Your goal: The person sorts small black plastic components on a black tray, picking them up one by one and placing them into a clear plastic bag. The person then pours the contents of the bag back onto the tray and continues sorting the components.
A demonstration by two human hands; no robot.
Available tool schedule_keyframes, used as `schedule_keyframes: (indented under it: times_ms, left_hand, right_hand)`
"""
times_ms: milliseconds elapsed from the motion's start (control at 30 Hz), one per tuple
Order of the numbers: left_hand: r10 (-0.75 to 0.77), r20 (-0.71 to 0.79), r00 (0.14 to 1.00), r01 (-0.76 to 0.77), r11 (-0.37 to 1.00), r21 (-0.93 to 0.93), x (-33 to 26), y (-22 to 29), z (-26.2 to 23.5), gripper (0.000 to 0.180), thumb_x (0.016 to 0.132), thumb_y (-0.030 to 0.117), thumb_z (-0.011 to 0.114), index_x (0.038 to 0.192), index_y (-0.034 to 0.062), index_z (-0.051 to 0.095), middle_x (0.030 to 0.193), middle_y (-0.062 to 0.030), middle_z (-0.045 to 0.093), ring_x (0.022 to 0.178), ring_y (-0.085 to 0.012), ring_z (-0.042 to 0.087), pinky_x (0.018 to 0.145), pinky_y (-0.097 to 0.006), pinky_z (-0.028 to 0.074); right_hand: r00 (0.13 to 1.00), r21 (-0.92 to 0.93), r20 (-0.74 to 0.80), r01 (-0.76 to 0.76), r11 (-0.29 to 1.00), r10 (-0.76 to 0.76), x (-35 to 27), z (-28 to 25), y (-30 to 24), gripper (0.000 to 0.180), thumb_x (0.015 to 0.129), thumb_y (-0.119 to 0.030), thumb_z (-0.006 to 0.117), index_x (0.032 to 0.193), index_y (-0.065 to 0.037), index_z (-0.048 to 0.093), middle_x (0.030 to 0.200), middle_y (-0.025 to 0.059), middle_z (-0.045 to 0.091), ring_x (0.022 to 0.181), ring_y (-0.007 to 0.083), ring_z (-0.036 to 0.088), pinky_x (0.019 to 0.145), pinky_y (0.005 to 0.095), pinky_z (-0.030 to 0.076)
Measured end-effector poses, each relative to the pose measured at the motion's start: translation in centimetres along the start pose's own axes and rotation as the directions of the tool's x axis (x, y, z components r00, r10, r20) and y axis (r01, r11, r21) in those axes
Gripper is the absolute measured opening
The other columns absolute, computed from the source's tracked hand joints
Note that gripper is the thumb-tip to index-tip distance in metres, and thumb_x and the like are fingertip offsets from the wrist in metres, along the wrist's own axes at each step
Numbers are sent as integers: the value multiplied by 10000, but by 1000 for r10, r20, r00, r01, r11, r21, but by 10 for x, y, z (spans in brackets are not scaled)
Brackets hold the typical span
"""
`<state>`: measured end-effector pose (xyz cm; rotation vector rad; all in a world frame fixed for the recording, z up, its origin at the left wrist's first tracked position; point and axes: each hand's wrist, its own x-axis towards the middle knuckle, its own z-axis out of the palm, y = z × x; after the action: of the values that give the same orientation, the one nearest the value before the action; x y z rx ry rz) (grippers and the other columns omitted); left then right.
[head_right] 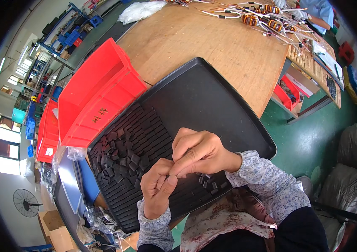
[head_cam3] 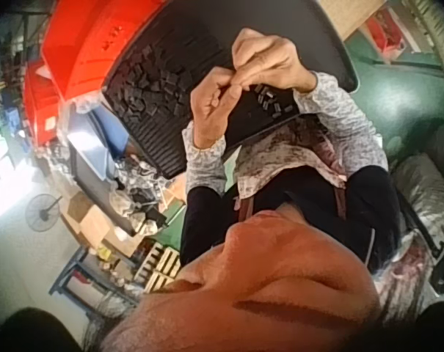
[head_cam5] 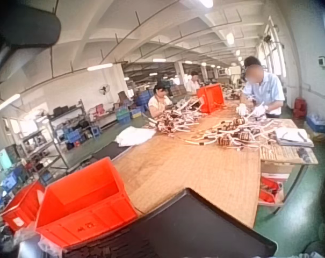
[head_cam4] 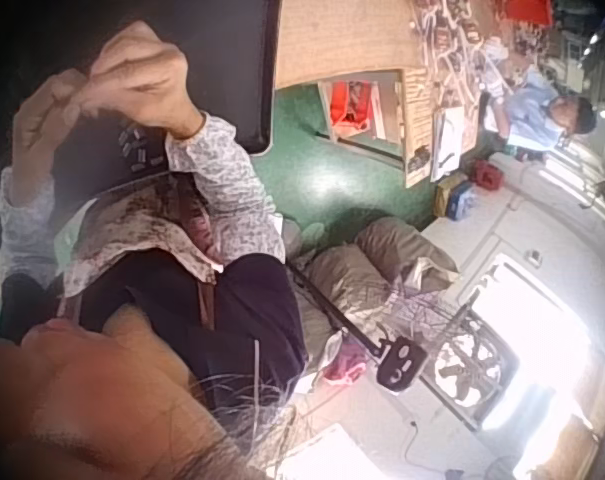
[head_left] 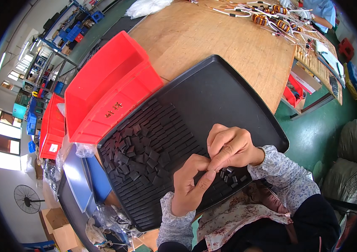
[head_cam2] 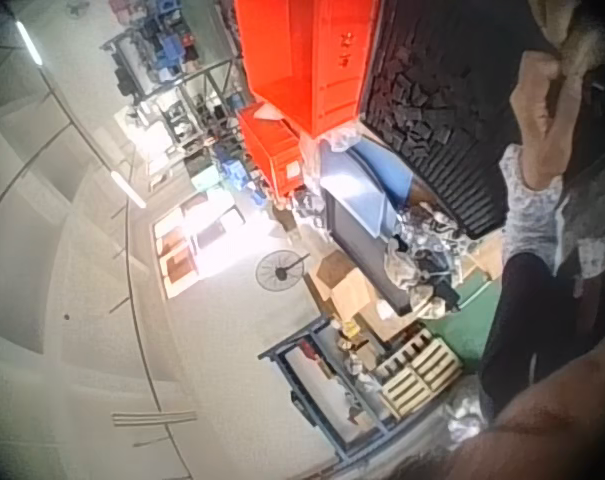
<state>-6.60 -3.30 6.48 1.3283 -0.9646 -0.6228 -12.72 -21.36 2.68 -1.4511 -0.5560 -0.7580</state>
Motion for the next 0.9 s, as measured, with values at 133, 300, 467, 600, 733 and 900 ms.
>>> schedule_keyframes:
  times_ms: [133,300,467,600,733,900]
  left_hand:
    - [26,3,1000,-26,1000,14,0,-3,-1,109,911,77,635,928,-30,626,888,-100,630,825,-196,593,770,-298,460]
    - [17,1,1000,-17,999,31,0,-3,-2,113,925,79,609,937,-32,626,887,-101,624,818,-192,587,761,-288,452]
    - [-4,-5,1000,4,999,35,1,0,0,112,946,72,576,946,-30,622,889,-105,623,814,-186,586,750,-276,450]
    - [18,5,1000,-18,997,70,1,-1,1,113,953,86,577,949,-18,621,889,-104,623,813,-192,596,751,-277,458]
    - [21,2,1000,-21,995,98,1,-4,2,117,951,101,592,950,-13,619,888,-99,623,808,-204,606,752,-283,466]
    - [24,-1,1000,-24,989,148,1,-3,2,98,949,92,596,947,-4,611,880,-101,614,783,-214,599,729,-287,469]
  right_hand:
    - [1000,-10,3,10,1000,-10,1,1,0,195,716,-153,822,885,-60,787,791,11,638,802,189,529,672,305,457]
    - [1000,-21,0,-2,1000,2,0,0,0,189,714,-155,823,876,-64,788,788,7,632,805,192,528,674,311,453]
    - [993,136,26,-116,984,114,-1,-1,0,156,774,-136,773,915,-70,780,827,15,627,842,196,515,751,324,436]
    - [966,343,68,-257,903,249,-3,-1,1,105,787,-75,769,886,-42,765,836,33,625,866,177,509,749,310,433]
    - [945,447,84,-318,836,315,-4,0,0,97,792,-47,764,886,-27,755,849,44,623,884,162,516,750,299,436]
    - [937,474,96,-339,813,335,-5,0,-1,115,791,-15,757,905,-24,747,885,56,607,887,152,522,756,289,434]
